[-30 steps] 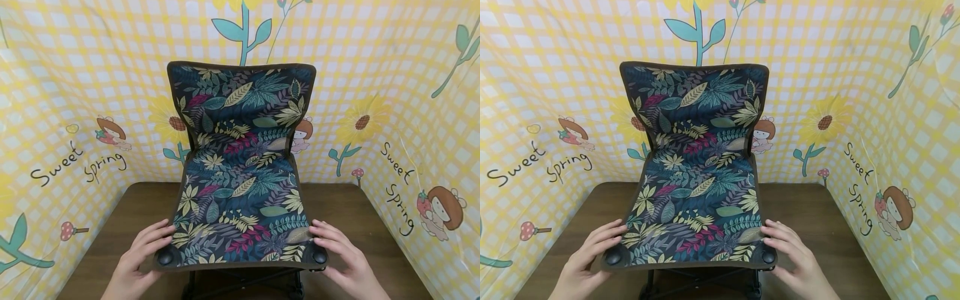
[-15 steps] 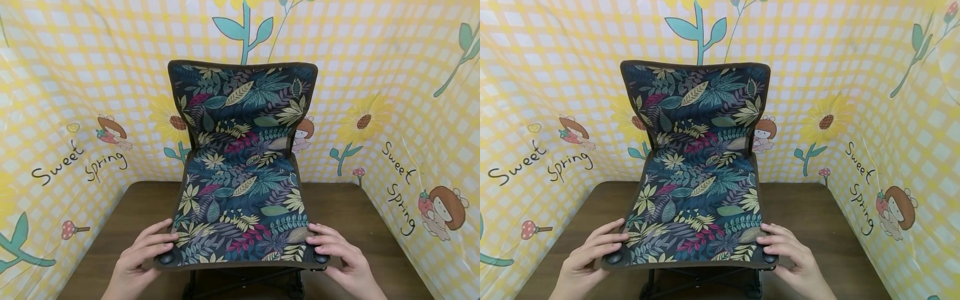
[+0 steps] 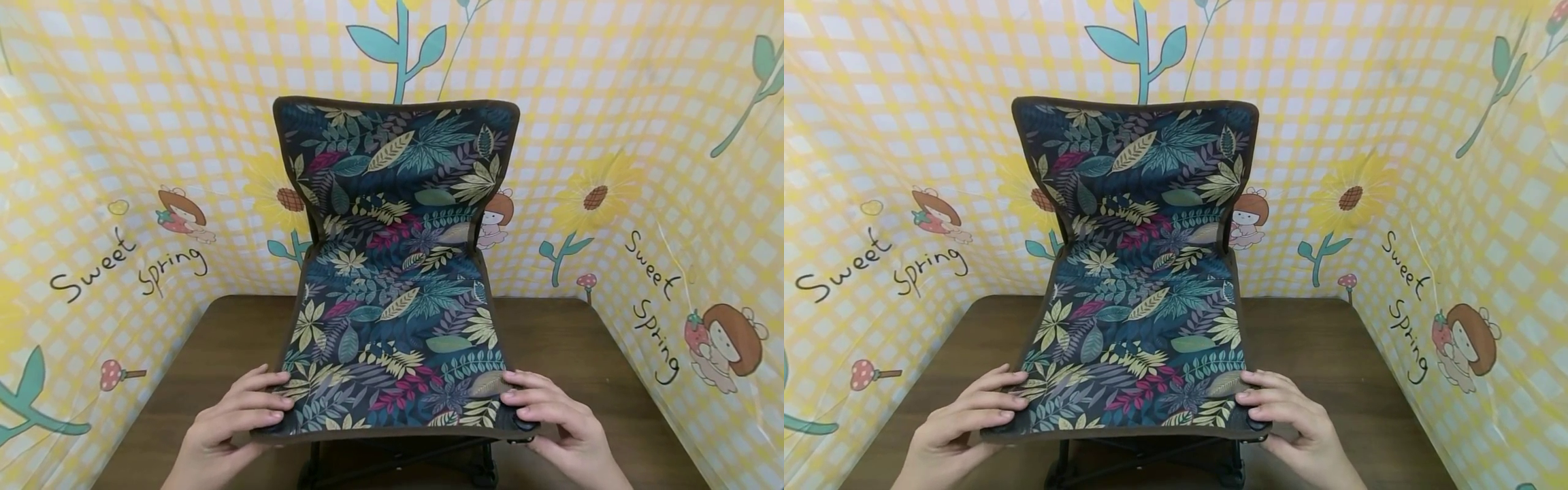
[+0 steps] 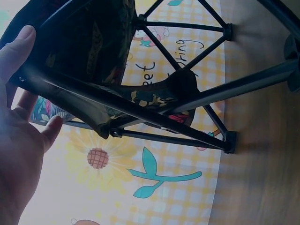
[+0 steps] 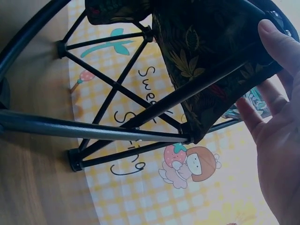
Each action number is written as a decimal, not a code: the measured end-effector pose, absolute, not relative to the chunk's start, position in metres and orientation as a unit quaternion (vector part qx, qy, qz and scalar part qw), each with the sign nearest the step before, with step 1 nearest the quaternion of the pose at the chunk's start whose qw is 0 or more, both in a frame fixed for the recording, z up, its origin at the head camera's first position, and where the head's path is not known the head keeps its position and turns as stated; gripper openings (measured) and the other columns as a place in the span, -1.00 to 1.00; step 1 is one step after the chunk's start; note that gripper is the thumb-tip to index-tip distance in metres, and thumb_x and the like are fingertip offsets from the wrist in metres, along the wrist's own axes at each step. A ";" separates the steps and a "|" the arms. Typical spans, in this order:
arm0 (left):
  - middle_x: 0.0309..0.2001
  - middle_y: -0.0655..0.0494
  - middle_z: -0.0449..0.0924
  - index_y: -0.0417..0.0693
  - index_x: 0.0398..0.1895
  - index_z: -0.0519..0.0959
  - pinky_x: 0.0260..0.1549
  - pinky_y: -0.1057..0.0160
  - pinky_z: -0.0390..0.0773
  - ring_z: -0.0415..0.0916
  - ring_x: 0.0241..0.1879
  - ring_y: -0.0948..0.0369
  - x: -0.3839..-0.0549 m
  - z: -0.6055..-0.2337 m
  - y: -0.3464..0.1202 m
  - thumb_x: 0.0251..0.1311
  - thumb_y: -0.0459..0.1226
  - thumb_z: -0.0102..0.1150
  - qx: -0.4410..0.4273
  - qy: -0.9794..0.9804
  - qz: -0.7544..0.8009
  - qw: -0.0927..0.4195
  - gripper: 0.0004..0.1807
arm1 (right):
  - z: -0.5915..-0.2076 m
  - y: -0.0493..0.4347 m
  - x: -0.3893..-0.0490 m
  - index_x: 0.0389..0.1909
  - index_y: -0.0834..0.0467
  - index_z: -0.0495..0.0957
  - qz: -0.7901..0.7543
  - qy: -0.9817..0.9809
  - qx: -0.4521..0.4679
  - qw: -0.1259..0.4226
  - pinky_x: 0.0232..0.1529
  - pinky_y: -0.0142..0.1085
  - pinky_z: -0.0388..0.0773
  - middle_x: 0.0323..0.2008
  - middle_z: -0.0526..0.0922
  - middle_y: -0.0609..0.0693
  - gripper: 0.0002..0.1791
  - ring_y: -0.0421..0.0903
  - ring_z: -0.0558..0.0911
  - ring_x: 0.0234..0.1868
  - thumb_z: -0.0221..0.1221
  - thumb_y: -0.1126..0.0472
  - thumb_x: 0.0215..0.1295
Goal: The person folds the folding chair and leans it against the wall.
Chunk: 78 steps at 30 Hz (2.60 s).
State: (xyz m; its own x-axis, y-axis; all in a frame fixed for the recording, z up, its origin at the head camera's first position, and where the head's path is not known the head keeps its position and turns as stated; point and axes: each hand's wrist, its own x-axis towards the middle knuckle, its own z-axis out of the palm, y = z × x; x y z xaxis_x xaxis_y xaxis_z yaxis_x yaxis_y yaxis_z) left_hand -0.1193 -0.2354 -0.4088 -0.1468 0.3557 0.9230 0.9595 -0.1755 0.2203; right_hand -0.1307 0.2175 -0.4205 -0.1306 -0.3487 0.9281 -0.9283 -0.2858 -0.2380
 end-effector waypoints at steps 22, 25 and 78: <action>0.06 -0.29 0.68 -0.53 -0.14 0.62 0.47 0.04 0.22 0.52 0.28 -0.12 -0.116 -0.404 -0.233 0.16 -0.52 0.40 -0.566 -0.571 -0.519 0.289 -0.75 | -0.432 0.220 -0.136 -0.07 0.56 0.52 0.547 -0.520 0.594 0.279 0.42 0.02 0.35 0.08 0.65 0.41 -0.67 0.36 0.54 0.28 0.35 0.48 0.22; 0.09 -0.32 0.66 -0.53 -0.14 0.62 0.48 0.05 0.21 0.49 0.31 -0.14 -0.115 -0.403 -0.233 0.17 -0.50 0.40 -0.560 -0.579 -0.513 0.296 -0.75 | -0.436 0.221 -0.140 -0.07 0.56 0.53 0.535 -0.525 0.596 0.287 0.46 0.07 0.28 0.09 0.64 0.43 -0.67 0.39 0.52 0.30 0.35 0.47 0.22; 0.11 -0.30 0.64 -0.40 -0.06 0.65 0.46 0.05 0.26 0.44 0.34 -0.16 -0.124 -0.402 -0.226 0.14 -0.48 0.41 -0.557 -0.607 -0.496 0.276 -0.71 | -0.419 0.217 -0.145 -0.01 0.46 0.53 0.513 -0.564 0.589 0.268 0.48 0.02 0.29 0.15 0.61 0.41 -0.67 0.35 0.48 0.36 0.32 0.35 0.31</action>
State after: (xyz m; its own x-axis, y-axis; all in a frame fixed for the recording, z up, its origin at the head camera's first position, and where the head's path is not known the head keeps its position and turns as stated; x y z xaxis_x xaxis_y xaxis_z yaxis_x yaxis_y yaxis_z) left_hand -0.1240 -0.2261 -0.4019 -0.2271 0.4023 0.8869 0.9492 -0.1121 0.2939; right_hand -0.1449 0.2167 -0.4187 -0.1617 -0.3896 0.9067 -0.9395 -0.2205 -0.2623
